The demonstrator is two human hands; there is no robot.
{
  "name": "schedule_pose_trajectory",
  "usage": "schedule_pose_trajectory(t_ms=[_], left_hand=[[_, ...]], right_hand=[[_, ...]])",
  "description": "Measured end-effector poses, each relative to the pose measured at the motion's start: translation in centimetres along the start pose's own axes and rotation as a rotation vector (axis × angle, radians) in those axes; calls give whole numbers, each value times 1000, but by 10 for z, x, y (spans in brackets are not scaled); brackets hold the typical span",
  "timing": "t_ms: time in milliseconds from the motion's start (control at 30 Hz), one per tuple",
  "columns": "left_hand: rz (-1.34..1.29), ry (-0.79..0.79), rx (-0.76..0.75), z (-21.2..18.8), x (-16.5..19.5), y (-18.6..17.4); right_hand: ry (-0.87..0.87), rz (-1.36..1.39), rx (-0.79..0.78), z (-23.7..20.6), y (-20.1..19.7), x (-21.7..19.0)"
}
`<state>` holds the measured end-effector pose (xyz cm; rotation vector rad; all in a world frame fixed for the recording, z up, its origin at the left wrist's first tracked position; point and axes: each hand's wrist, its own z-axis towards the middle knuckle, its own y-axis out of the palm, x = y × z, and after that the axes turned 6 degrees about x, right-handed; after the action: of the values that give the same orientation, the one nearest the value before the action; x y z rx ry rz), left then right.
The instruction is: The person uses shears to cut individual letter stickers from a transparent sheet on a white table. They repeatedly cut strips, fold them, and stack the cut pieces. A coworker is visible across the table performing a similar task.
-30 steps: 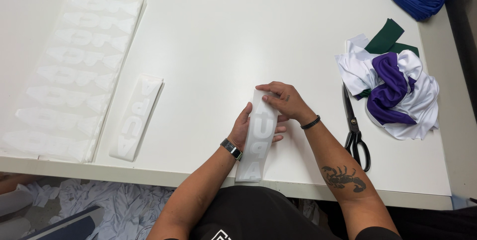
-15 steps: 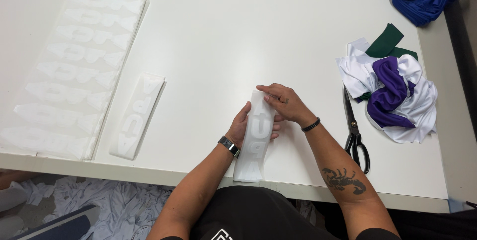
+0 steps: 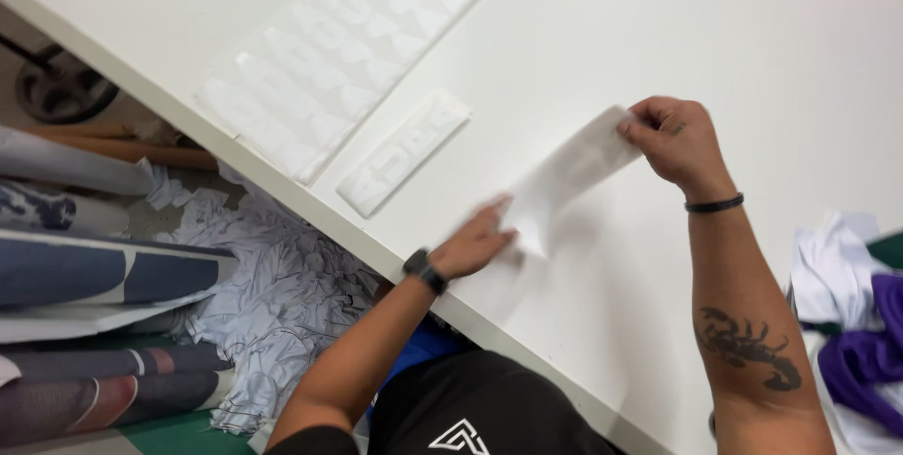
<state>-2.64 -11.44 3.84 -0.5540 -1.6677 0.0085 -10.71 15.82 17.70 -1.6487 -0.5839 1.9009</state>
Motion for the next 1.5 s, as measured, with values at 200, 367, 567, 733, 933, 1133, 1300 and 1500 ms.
schedule_pose_trajectory(t_ms=[200,367,567,733,933,1133,1300,1500], left_hand=[[-763,-53,127,-36,0,-44],[-1637,-8,-490,22,-15,-85],[-1463,-202,-497,63,-29,-143],[-1319,-284,-582,78,-32,-168],[-1379,-285,-1000,82,-35,-189],[-1498,-351,-1251,67,-46,-176],[-1287,-328,-1148,67,-37,-189],[-762,-293,-884,104,-15,-225]], right_hand=[[-947,-568,452,-24,74,-80],[-1126,-396,196,-87,168,-99],[-1088,-366,66,-116,214,-91],[-907,-222,-25,-114,221,-98],[31,960,-12,-60,207,-83],[143,1468,-222,-22,232,-92],[194,1427,-187,-9,240,-96],[449,868,-299,45,181,-74]])
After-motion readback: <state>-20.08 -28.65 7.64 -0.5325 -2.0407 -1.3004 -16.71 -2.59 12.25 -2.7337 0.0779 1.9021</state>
